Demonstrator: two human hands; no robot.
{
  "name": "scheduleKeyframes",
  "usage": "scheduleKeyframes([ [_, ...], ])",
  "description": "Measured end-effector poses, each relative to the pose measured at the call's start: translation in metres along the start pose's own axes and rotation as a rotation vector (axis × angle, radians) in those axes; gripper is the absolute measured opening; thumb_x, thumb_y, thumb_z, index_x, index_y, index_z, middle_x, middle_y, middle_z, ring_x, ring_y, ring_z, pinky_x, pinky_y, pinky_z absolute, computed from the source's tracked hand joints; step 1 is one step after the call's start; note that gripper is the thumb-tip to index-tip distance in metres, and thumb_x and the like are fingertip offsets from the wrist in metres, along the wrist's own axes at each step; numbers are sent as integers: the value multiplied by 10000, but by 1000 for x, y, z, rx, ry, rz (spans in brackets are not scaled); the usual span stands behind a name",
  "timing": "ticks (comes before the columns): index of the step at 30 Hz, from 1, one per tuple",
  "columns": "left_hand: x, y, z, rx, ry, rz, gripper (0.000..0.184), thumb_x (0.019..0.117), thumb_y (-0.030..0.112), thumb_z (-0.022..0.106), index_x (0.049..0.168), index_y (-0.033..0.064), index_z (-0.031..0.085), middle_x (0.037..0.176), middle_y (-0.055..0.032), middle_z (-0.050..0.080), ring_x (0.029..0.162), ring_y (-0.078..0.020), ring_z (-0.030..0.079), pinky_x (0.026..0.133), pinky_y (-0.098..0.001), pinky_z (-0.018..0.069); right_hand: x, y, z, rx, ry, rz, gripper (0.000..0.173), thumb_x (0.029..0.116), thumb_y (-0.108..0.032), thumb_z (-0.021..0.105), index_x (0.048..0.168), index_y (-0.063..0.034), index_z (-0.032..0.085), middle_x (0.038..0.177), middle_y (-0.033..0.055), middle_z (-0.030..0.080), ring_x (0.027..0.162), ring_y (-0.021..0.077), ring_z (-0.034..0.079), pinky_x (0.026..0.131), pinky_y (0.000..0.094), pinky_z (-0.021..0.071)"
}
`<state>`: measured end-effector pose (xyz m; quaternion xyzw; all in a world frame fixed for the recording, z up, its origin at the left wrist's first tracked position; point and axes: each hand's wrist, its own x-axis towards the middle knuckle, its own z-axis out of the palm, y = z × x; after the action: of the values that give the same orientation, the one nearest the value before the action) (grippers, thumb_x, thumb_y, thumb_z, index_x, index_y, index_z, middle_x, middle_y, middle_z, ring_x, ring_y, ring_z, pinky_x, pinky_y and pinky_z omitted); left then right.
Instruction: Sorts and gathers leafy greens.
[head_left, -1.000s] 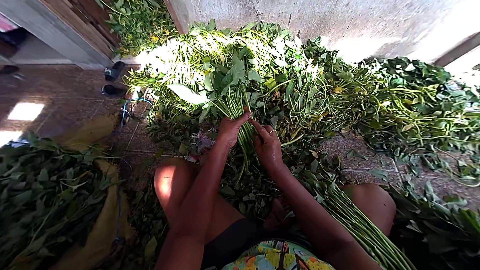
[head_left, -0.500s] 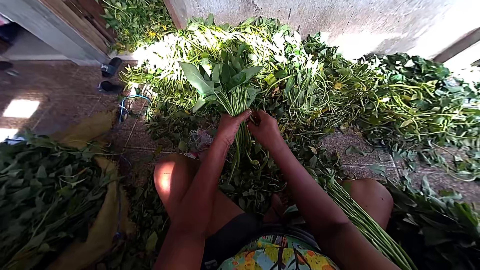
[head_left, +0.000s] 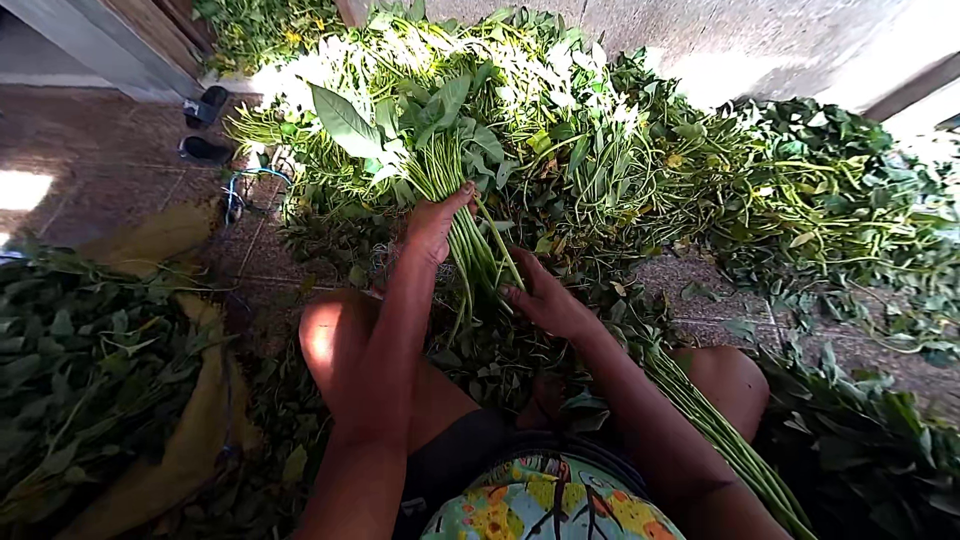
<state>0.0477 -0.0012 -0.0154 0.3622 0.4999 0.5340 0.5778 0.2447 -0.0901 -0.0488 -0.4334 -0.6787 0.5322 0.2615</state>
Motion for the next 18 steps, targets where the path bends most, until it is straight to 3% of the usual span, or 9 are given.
scheduleKeyframes([
  [3,-1,3,2,-41,29,-51,145,1009,123,643,1123,34,647,888,-43,698,724,-115,670,695,-258,592,8,-4,11,117,82,-88,374,1072,-224,519,1420,-88,525,864,33,602,631,64,520,609,257,481],
  [5,1,5,0,-68,63,-49,135,1006,117,645,1111,31,638,879,-47,695,719,-114,668,694,-260,593,9,-6,18,91,163,-114,345,1053,-279,547,1336,-89,603,1001,24,632,753,49,560,696,252,500],
  [7,2,4,-1,-64,76,-43,120,1001,116,651,1088,34,642,859,-40,693,717,-113,666,697,-259,591,11,-10,22,-47,289,-86,301,1012,-277,643,1222,-63,672,1040,91,656,832,156,615,755,378,533],
  [10,0,3,1,-72,75,-54,106,1000,111,651,1078,40,643,852,-32,687,712,-111,666,695,-255,591,16,-14,30,-248,492,-92,246,983,-265,688,996,-24,735,913,134,673,794,269,656,699,490,541],
  [12,-1,4,2,-89,81,-57,105,1002,104,645,1084,38,635,854,-36,687,705,-108,665,687,-248,587,18,-10,37,-288,604,-119,385,1038,-338,561,874,-23,711,806,116,634,722,261,626,631,466,504],
  [15,-2,5,3,-95,102,-48,130,994,103,659,1099,30,634,867,-45,691,706,-113,669,685,-252,591,16,-11,37,-167,563,-8,594,1089,-450,317,904,-60,725,767,63,620,727,209,605,675,458,486],
  [18,-2,4,3,-89,120,-38,128,997,94,653,1106,35,623,879,-48,682,718,-115,664,693,-256,590,16,-9,36,96,503,133,587,1084,-265,198,865,-62,703,669,-21,528,636,96,477,652,334,427],
])
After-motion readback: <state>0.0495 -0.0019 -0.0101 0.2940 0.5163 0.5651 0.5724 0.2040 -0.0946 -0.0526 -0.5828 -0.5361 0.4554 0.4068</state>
